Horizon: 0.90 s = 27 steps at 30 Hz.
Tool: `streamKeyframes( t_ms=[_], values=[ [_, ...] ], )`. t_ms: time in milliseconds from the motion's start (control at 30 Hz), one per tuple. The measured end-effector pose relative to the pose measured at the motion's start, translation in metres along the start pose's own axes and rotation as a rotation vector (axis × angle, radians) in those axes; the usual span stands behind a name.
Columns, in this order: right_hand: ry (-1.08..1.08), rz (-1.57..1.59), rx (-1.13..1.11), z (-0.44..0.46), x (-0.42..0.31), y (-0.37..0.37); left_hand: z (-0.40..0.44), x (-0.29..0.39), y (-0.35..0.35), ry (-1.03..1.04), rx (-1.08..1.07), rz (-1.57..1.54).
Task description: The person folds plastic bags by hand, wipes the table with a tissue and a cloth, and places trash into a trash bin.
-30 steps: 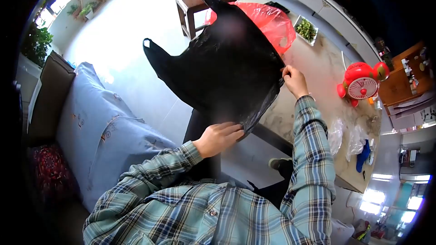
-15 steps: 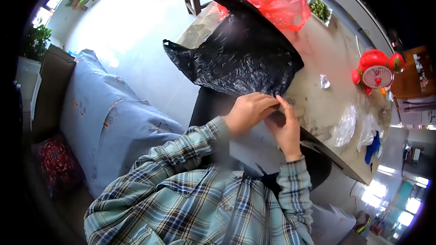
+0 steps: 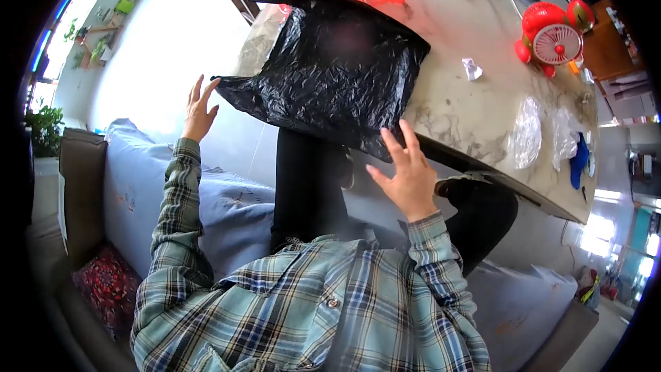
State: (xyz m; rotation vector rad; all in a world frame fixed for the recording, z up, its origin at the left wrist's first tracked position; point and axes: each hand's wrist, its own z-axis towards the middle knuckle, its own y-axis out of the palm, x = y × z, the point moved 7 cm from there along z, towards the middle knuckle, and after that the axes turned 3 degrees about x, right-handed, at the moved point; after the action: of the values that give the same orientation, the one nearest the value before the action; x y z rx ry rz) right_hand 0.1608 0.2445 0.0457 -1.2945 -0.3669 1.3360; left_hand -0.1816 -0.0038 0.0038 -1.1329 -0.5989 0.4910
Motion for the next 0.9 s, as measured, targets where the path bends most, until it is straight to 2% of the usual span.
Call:
streamKeyframes(
  t_ms=[100,200,267,367,467,567,667,733,867,900],
  values=[
    [0.081,0.019,-0.046,-0.009,0.012,0.026,0.011,-0.008,0.015,-0.009,0.037,-0.084],
    [0.160,0.083,0.012,-0.007,0.021,0.040,0.019,-0.014,0.019,0.018,0.032,-0.137],
    [0.143,0.177,0.146,-0.003,0.020,0.037,0.020,-0.016,0.019,-0.015,0.017,-0.233],
    [0.187,0.331,0.131,0.001,0.023,0.031,0.021,-0.010,0.001,-0.080,0.059,-0.360],
    [0.089,0.206,0.193,0.006,0.018,0.021,0.019,-0.013,-0.008,-0.080,0.109,-0.359],
    [0.151,0.190,0.181,0.010,0.025,0.023,0.021,-0.015,-0.013,-0.139,0.135,-0.387],
    [0.340,0.257,0.128,0.009,0.040,0.026,0.021,-0.016,-0.015,-0.248,0.129,-0.402],
    [0.355,0.256,0.154,0.009,0.047,0.026,0.023,-0.021,-0.013,-0.291,0.138,-0.449],
    [0.231,0.109,0.298,0.022,0.032,0.022,0.023,-0.011,-0.018,-0.166,0.155,-0.502],
    [0.252,0.076,0.285,0.024,0.029,0.024,0.023,-0.013,-0.017,-0.189,0.143,-0.513]
  ],
)
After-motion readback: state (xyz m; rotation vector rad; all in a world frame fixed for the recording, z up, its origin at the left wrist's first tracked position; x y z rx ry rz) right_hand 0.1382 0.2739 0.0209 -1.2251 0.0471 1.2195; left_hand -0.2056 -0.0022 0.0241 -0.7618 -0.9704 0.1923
